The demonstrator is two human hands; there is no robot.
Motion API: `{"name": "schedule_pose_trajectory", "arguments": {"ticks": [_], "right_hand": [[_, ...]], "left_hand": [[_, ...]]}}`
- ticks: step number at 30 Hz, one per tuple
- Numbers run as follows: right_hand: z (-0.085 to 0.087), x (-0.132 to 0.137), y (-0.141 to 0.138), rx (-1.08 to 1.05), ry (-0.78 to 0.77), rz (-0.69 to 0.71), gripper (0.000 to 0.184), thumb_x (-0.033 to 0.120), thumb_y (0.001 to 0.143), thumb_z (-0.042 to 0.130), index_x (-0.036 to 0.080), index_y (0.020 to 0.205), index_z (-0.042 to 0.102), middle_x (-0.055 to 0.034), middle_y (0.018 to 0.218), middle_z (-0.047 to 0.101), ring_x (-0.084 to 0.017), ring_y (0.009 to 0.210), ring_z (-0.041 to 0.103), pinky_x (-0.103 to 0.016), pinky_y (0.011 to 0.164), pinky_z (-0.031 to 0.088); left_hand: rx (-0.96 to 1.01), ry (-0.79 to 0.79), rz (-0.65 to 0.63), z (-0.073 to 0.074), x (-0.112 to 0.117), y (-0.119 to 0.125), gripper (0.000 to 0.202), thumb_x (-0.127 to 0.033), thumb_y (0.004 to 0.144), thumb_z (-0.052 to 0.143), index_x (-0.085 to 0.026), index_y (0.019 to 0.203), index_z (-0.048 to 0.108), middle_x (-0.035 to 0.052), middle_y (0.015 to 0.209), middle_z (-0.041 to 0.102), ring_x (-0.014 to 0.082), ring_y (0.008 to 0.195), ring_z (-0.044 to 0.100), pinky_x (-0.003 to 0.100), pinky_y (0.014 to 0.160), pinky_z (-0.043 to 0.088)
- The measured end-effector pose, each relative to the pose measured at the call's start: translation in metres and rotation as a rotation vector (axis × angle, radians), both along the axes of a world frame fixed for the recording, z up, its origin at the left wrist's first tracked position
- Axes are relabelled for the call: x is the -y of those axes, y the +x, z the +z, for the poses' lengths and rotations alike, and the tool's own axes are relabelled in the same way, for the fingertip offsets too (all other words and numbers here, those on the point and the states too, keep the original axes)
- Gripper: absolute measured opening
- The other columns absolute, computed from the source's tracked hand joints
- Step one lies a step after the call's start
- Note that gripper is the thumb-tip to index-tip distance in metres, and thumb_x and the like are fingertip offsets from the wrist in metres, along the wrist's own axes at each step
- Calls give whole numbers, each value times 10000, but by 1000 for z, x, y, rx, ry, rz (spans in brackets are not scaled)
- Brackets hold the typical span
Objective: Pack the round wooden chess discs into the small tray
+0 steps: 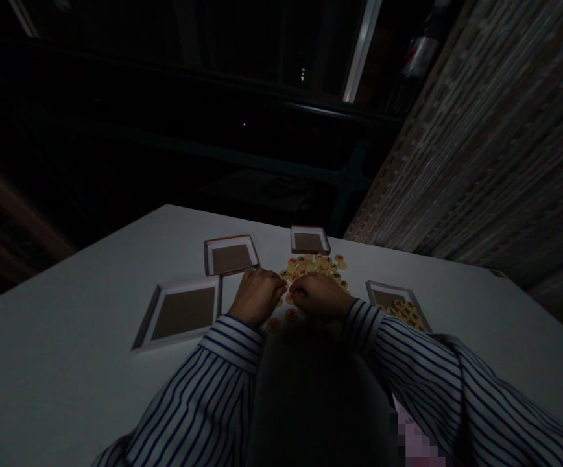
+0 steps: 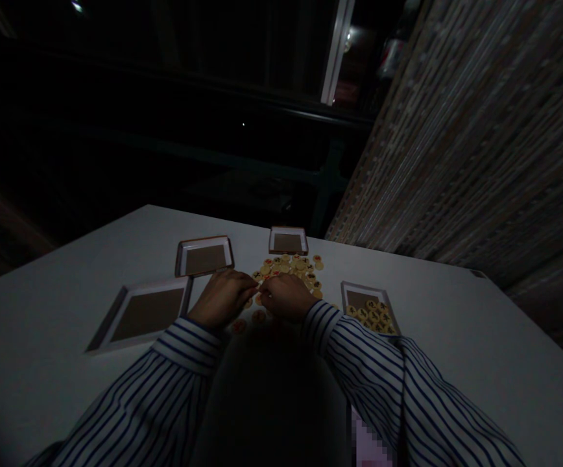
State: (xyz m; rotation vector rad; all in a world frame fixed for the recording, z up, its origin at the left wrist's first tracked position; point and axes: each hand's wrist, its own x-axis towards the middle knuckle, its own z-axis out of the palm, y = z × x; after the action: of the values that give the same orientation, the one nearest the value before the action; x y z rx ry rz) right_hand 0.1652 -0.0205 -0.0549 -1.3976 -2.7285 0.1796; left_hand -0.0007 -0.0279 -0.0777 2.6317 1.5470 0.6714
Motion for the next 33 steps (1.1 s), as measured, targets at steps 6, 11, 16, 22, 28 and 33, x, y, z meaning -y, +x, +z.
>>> {"name": "schedule_pose_trajectory", "arguments": {"ticks": [6, 11, 16, 22, 28, 33], "right_hand": [[1, 0, -2, 10, 19, 10, 265, 257, 808, 420, 206, 907, 660, -58, 906, 672, -180, 838, 586, -261, 691, 363], [0, 0, -3, -3, 36, 13, 266, 269, 810, 419, 198, 911, 655, -64, 898, 671, -184, 832, 589, -260, 672, 362], [1, 0, -1, -63, 29, -25, 234, 238, 798, 439, 185, 882, 651, -59, 890, 665, -172, 838, 577, -253, 691, 353], [9, -3, 7, -187, 53, -81, 241, 237, 812, 436, 172, 904, 649, -58, 898, 662, -164, 846, 566, -255, 734, 351], [13, -2, 10, -235, 72, -86, 225, 225, 806, 441, 170, 884, 645, -50, 873, 657, -157, 806, 563, -254, 715, 358], [12, -2, 11, -264, 95, -66, 222, 227, 813, 429, 170, 863, 637, -44, 867, 654, -151, 805, 561, -245, 714, 359]], "left_hand": [[-16, 11, 6, 1, 0, 0, 174, -270, 795, 500, -214, 758, 660, 56, 804, 674, 209, 799, 568, 343, 732, 365], [-20, 8, 19, 5, 1, 2, 184, -271, 791, 504, -208, 693, 646, 54, 756, 674, 206, 763, 573, 334, 711, 370], [12, 8, 35, 3, 0, -1, 191, -267, 789, 490, -214, 720, 660, 54, 736, 675, 207, 769, 583, 332, 721, 387], [187, 1, 57, 1, -3, -7, 261, -322, 822, 439, -208, 930, 647, 67, 917, 674, 205, 886, 585, 338, 801, 418], [549, -69, 96, 3, -4, -7, 335, -403, 809, 464, -185, 1002, 631, 82, 1014, 656, 214, 951, 585, 368, 843, 445], [857, -184, 118, 8, -5, -5, 387, -434, 782, 507, -162, 1032, 621, 98, 990, 666, 213, 904, 615, 350, 772, 498]]}}
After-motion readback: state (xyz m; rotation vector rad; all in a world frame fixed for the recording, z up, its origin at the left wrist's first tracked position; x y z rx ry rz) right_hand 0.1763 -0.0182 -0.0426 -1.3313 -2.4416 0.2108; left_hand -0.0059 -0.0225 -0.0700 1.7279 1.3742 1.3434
